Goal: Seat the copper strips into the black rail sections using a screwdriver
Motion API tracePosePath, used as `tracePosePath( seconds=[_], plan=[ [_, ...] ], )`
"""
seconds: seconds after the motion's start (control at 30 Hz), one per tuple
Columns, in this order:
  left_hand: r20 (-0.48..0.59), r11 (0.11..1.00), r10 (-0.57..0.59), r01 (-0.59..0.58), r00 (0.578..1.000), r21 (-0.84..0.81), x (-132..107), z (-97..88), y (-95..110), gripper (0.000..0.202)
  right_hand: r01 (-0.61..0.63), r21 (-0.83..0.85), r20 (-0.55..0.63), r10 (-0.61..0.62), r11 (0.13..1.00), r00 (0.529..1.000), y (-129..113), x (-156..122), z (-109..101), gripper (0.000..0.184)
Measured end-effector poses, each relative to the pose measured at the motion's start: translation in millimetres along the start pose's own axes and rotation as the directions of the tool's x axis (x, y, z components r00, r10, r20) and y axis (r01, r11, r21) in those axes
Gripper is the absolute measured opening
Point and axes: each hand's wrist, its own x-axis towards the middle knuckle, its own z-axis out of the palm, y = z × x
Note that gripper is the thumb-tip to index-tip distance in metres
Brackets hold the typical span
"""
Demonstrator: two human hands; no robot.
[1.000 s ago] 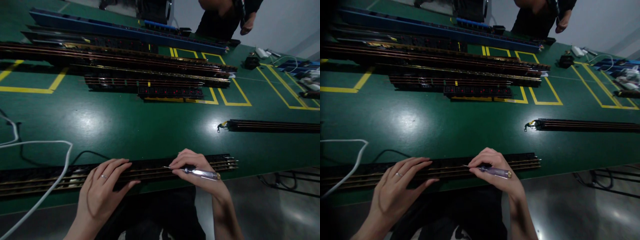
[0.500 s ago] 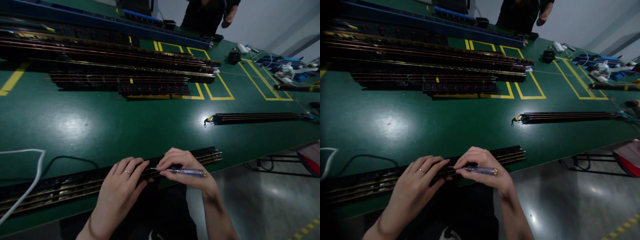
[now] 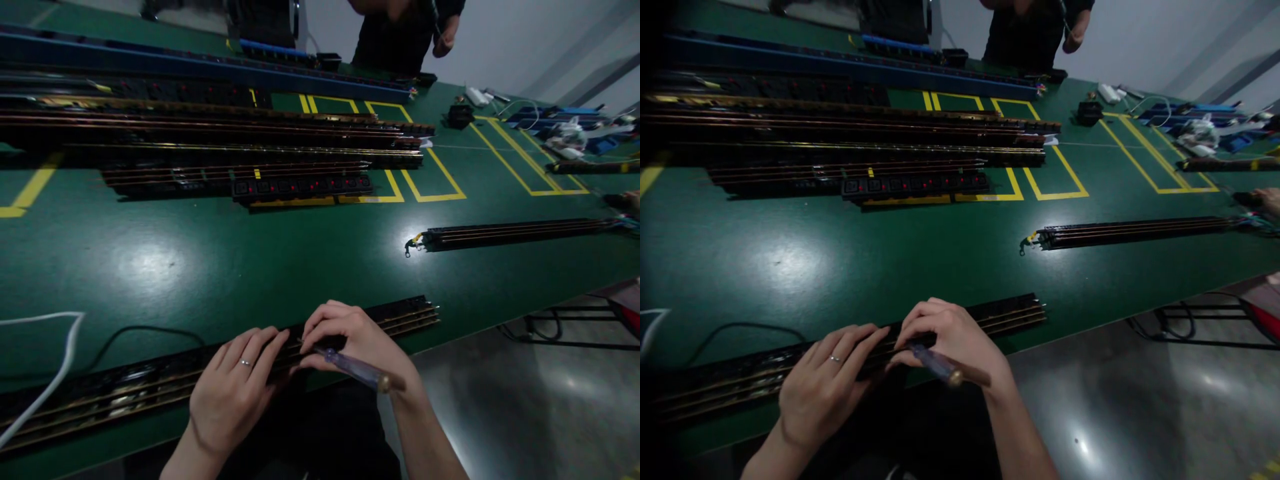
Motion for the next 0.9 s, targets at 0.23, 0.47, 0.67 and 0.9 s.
tracePosePath(
  seconds=[0.23,0.47,0.67,0.9],
  plan=[
    [-0.049,0.999,0.016,-0.014,0.999,0.044,-3,3.6,0,0.033,-0.085,-0.144,-0.174,0.059,0.986,0.983,-1,11,30,0.023],
    [-0.016,1.0,-0.03,0.03,0.999,0.009,-1,0.5,3,0.036,-0.212,-0.034,-0.317,0.19,0.977,0.929,-8,-10,29,0.011],
    [-0.012,0.999,-0.045,0.045,0.999,0.019,-1,-0.5,4,0.034,-0.237,0.117,-0.389,0.264,0.964,0.883,-5,-25,20,0.01],
    [-0.032,0.999,-0.031,0.033,0.999,0.034,-1,-0.3,4,0.037,-0.249,0.016,-0.524,0.22,0.968,0.822,16,-52,-17,0.009]
  ],
)
